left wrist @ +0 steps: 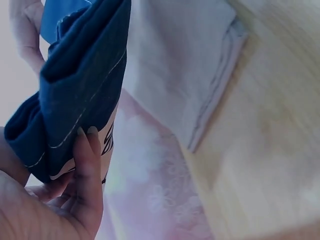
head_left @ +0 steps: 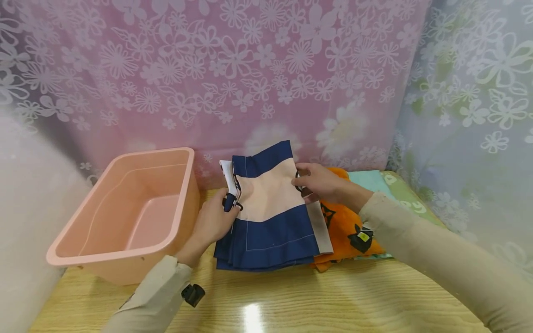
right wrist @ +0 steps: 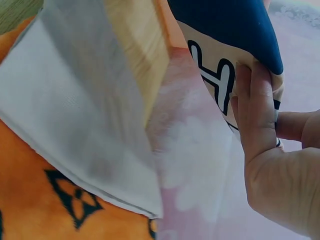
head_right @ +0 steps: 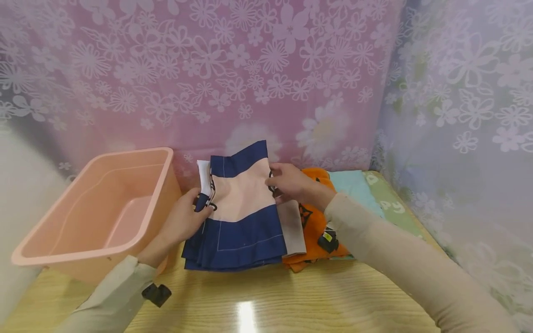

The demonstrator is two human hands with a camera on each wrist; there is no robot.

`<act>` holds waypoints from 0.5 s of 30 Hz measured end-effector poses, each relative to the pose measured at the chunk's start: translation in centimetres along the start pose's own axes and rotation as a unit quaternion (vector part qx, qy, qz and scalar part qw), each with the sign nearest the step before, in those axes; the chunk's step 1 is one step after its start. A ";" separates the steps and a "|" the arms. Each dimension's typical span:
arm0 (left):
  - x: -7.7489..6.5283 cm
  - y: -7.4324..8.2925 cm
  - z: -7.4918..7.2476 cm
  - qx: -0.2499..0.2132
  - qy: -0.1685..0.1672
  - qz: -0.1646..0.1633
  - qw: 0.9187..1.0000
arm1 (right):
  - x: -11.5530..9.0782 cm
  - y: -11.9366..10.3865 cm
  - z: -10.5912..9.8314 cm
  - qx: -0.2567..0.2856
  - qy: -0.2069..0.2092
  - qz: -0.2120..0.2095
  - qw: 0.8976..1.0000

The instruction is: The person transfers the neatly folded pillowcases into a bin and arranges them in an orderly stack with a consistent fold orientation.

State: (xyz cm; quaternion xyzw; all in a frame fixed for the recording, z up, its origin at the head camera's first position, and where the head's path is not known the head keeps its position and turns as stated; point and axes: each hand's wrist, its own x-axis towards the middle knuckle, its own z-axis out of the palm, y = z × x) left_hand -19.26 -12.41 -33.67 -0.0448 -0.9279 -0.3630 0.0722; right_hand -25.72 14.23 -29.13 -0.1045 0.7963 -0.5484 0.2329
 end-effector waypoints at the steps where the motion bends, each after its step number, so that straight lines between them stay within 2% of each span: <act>1: 0.0 0.3 -0.4 0.004 -0.001 0.005 1.000 | -0.2 -0.4 0.0 0.006 -0.005 -0.006 1.000; 7: 0.4 1.3 -2.6 0.009 -0.006 0.028 1.000 | -0.8 -2.1 0.0 0.014 -0.010 -0.031 0.999; 15: 0.6 2.2 -4.8 0.030 -0.018 0.030 0.999 | -1.1 -3.5 0.0 0.002 0.005 -0.032 0.999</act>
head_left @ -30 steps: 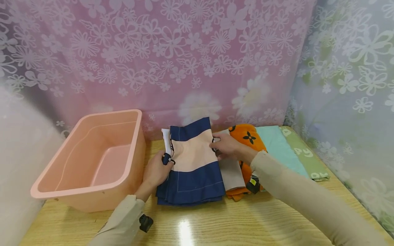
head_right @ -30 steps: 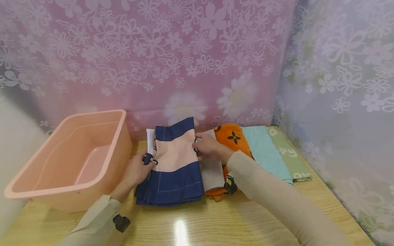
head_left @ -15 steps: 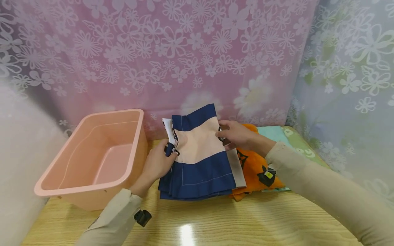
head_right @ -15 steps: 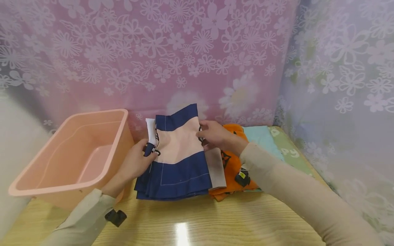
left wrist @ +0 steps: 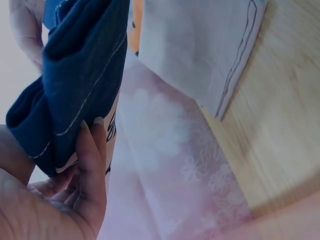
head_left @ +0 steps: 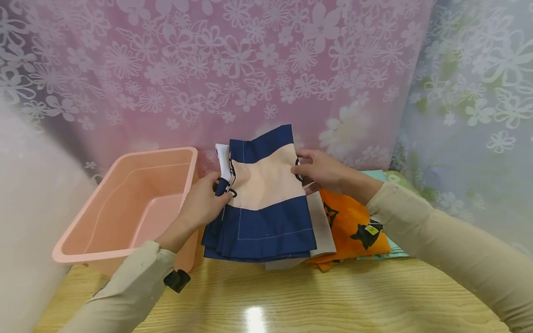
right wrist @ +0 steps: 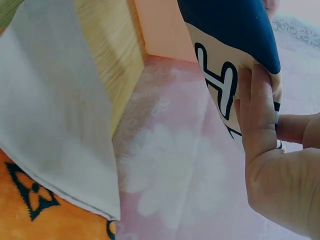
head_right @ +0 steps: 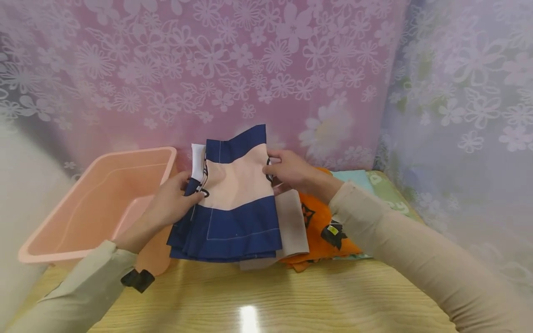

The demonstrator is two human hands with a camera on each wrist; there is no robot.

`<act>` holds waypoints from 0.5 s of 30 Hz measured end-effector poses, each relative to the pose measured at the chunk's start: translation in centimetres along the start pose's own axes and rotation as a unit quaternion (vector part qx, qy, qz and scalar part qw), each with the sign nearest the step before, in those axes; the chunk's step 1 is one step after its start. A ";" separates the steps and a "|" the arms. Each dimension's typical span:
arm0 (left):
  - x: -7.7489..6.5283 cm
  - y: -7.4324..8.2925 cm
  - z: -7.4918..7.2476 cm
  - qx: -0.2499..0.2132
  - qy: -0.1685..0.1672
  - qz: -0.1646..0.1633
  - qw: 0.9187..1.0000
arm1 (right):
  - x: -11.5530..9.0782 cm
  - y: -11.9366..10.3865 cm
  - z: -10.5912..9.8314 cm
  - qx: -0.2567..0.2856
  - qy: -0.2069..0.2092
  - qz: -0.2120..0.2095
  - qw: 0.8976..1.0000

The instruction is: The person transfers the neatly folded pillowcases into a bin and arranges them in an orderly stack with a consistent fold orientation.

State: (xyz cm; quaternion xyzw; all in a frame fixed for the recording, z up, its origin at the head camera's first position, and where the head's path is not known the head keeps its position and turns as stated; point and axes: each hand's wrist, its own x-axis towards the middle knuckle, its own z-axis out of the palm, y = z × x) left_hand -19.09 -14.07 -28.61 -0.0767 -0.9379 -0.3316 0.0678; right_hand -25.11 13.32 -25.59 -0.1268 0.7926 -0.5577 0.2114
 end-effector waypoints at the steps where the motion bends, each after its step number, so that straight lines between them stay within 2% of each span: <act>1: 0.1 0.1 -0.2 0.002 -0.002 0.002 1.000 | 0.0 -0.2 0.0 -0.003 0.002 -0.002 1.000; 8: 0.5 0.3 -1.8 0.009 -0.004 0.019 1.000 | -0.3 -1.4 0.0 -0.017 0.013 -0.018 1.000; 15: 1.0 0.1 -3.8 -0.015 -0.049 -0.002 0.999 | -0.3 -2.5 0.1 0.003 0.011 -0.028 1.000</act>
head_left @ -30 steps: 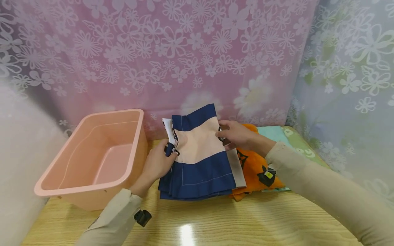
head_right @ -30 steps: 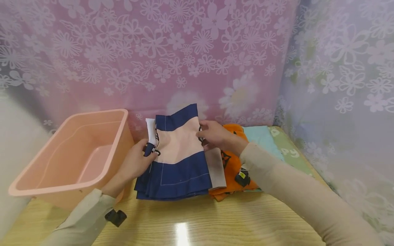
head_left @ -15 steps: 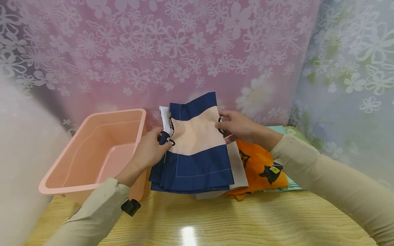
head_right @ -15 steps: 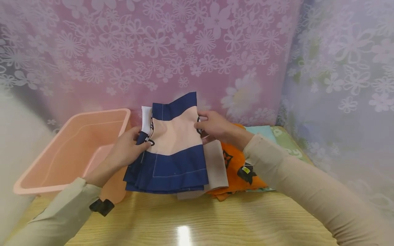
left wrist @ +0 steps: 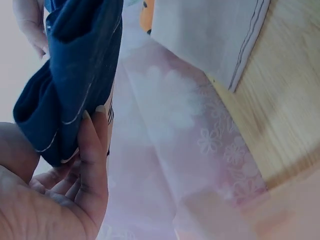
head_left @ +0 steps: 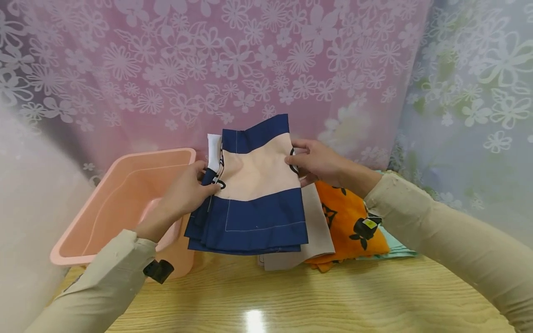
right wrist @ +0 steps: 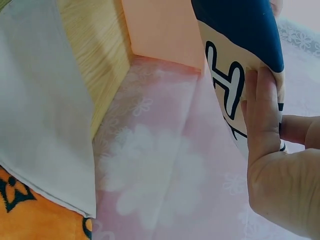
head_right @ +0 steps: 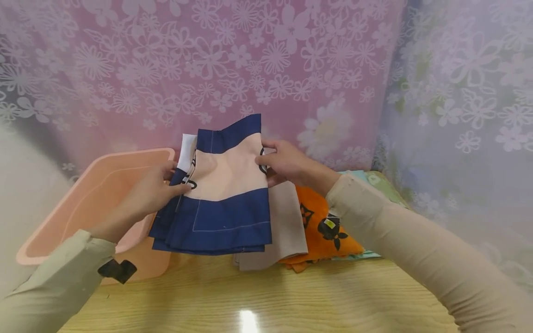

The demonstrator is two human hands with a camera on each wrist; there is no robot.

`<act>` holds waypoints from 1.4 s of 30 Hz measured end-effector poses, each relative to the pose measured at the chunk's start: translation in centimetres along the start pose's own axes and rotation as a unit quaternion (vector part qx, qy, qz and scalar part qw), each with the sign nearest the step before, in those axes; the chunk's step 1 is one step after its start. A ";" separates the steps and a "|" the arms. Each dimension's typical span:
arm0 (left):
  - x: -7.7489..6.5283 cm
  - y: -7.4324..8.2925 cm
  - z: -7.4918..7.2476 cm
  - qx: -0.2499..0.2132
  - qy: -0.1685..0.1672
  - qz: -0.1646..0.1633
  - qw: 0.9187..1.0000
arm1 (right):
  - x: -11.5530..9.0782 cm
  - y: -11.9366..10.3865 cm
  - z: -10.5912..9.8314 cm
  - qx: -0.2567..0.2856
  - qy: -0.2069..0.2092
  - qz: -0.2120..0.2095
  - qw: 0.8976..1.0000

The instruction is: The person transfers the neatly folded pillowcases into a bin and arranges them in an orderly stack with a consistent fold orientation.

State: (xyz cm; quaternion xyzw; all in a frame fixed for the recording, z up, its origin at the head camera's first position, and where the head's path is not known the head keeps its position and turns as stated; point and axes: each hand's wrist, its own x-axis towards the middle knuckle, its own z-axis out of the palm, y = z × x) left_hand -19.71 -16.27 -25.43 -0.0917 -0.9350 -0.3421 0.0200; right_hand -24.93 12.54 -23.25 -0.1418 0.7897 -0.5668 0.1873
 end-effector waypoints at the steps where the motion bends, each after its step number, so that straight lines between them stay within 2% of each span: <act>1: 0.0 0.0 -0.2 0.000 -0.005 -0.002 1.000 | 0.0 -0.1 0.0 0.003 0.000 -0.002 1.000; 7: 0.0 0.0 -1.5 -0.016 -0.022 -0.018 0.999 | 0.4 -1.2 0.4 0.003 0.008 -0.006 1.000; 16: -0.3 0.5 -3.5 -0.035 -0.011 -0.024 0.999 | 0.6 -2.5 1.1 0.028 0.014 0.006 0.999; 22: 0.1 0.0 -5.0 -0.011 -0.006 -0.042 0.999 | 1.6 -2.9 2.2 0.032 0.025 -0.012 0.999; 25: 0.4 -0.4 -5.7 0.001 -0.006 -0.050 0.999 | 2.3 -3.1 2.8 0.052 0.031 -0.019 0.998; 30: 0.6 -1.6 -7.0 0.006 -0.016 -0.064 0.998 | 3.5 -3.0 4.0 0.075 0.014 -0.036 0.996; 37: 0.1 -2.9 -8.1 0.060 0.009 -0.053 0.997 | 4.7 -3.2 5.1 0.115 -0.012 -0.052 0.992; 42: 0.1 -3.7 -8.7 0.072 0.006 -0.048 0.996 | 5.4 -3.2 6.0 0.125 -0.016 -0.055 0.991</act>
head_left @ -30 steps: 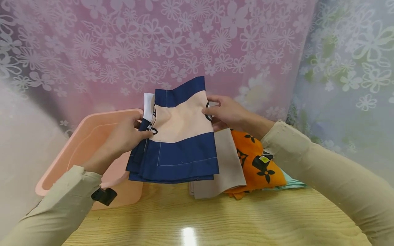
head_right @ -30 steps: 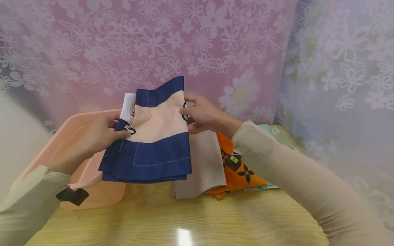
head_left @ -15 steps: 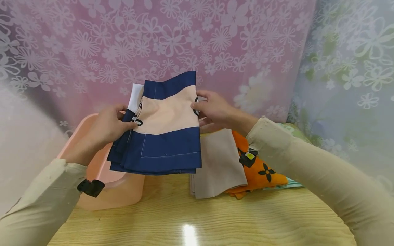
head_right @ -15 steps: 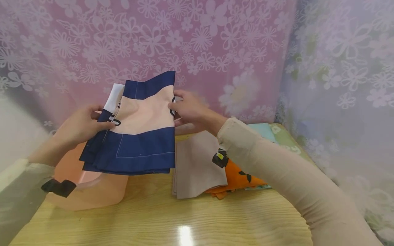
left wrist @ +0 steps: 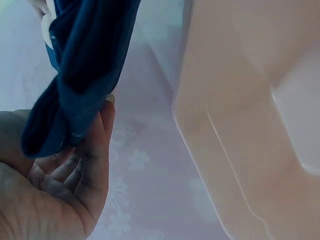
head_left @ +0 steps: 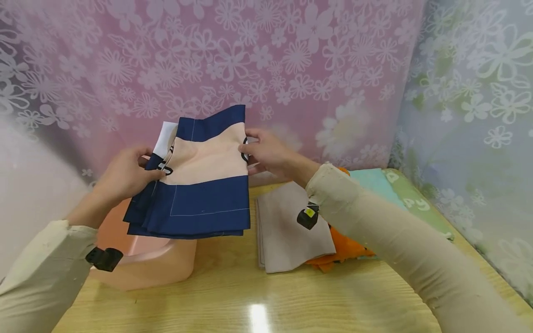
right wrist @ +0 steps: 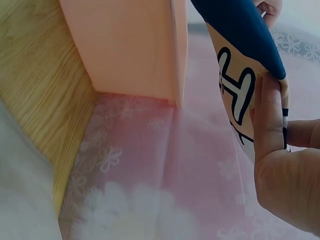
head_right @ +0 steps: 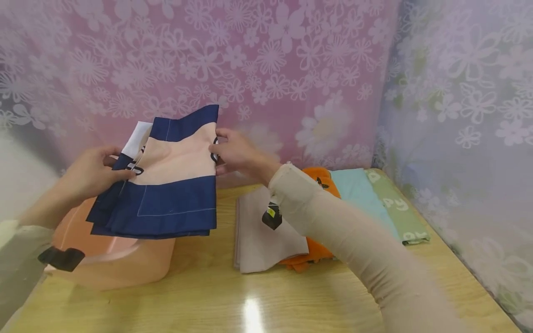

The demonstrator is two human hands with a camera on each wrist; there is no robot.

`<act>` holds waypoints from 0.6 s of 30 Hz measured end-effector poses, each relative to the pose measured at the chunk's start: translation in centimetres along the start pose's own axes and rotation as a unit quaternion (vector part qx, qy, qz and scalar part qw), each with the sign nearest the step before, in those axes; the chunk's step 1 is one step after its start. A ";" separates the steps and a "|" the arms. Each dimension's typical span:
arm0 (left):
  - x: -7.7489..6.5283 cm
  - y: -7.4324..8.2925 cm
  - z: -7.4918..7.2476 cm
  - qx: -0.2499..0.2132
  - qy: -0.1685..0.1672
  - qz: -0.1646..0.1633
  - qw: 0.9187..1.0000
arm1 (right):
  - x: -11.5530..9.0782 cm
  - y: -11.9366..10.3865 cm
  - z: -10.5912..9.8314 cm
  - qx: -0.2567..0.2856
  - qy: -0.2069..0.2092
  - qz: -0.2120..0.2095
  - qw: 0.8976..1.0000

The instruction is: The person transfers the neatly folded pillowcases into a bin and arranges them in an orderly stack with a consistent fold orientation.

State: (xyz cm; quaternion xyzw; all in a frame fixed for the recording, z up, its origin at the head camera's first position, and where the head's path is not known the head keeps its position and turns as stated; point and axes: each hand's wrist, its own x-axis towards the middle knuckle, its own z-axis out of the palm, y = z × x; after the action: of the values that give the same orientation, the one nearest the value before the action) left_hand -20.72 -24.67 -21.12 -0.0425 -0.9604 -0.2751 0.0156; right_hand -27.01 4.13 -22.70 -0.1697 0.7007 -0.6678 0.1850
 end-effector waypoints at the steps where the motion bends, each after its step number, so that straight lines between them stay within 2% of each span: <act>1: 0.0 -0.3 -0.1 0.003 0.001 0.001 1.000 | 0.2 0.1 0.2 0.000 0.001 0.000 1.000; 7: 0.1 -2.2 -0.8 0.007 0.000 -0.001 1.000 | 1.6 0.6 1.5 0.005 0.010 0.008 1.000; 14: 0.1 -4.6 -1.6 0.013 0.000 -0.019 1.000 | 3.0 1.6 3.6 -0.009 0.011 0.016 1.000; 18: 0.0 -5.5 -1.8 0.014 -0.008 -0.022 1.000 | 3.5 2.1 4.7 0.006 0.011 0.020 1.000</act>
State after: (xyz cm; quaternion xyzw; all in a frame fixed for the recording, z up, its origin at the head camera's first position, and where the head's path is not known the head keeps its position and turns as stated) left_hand -21.16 -30.32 -22.48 -0.0231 -0.9649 -0.2617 0.0023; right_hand -27.74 -1.51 -25.13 -0.1466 0.7018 -0.6702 0.1919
